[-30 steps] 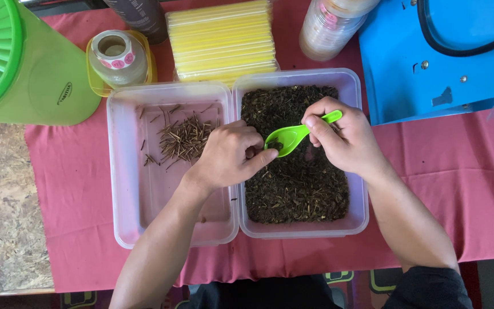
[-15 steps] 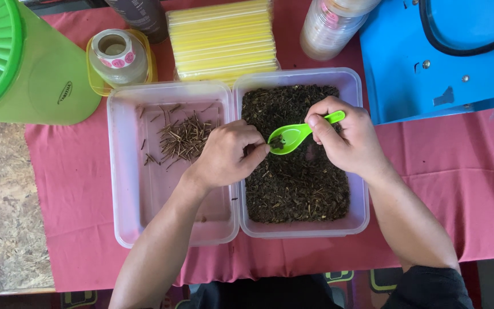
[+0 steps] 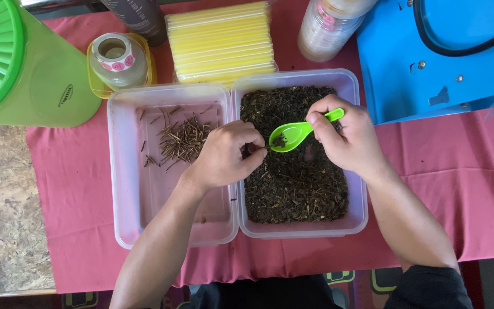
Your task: Sorting through dried tea leaves to remove stems and debris using a small scoop and fingers
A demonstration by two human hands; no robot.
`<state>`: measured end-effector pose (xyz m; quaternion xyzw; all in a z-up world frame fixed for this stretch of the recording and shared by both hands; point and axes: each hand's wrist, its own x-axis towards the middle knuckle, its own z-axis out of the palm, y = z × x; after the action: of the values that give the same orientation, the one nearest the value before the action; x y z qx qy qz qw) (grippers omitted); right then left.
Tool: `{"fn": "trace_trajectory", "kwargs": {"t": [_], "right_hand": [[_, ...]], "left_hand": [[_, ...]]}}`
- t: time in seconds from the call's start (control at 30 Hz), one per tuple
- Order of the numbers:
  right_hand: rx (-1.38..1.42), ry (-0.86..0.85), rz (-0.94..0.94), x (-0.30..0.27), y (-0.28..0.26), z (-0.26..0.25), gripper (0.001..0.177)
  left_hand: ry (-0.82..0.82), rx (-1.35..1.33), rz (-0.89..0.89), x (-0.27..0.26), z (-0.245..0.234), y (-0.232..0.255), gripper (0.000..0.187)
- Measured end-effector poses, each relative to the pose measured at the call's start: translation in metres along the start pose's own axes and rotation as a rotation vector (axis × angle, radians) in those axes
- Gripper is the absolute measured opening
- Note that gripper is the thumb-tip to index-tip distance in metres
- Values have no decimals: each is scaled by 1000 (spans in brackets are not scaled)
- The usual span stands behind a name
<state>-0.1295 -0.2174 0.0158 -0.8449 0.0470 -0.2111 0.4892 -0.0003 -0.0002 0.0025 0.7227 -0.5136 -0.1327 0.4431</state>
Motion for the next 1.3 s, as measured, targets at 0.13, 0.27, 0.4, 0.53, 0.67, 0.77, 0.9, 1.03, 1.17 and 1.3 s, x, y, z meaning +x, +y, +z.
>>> {"fn": "trace_trajectory", "kwargs": {"t": [0.13,0.27,0.4,0.53,0.67,0.77,0.9,1.03,1.17,1.3], "right_hand": [[-2,12,-10,2,-1,-1,16],[82,2,33,-1,-3,-3,15],[208,-13,85,-2,0,-3,18],[276,10,106,-4,-5,5,16],[274,-22,109,-6,-2,15,15],[287,-29,115,-8,-3,18,14],[274,-41,109,-11,-2,19,14],[254,-52,79,-12,-5,20,16],[246,-32,58,-14,-4,20,14],[222,-16,45,-14,-13,15,14]], "left_hand": [[1,-36,-16,1,-6,4,15],[39,70,1,-1,-14,17,17],[24,248,-29,-4,-26,29,22],[55,324,2,-21,-47,30,18],[44,437,-240,-45,-64,17,9],[53,488,-389,-64,-64,-11,11],[20,500,-530,-72,-63,-27,16],[100,507,-399,-59,-48,-14,7],[37,156,-179,-29,-34,27,11],[-55,7,-132,-8,-23,35,17]]}}
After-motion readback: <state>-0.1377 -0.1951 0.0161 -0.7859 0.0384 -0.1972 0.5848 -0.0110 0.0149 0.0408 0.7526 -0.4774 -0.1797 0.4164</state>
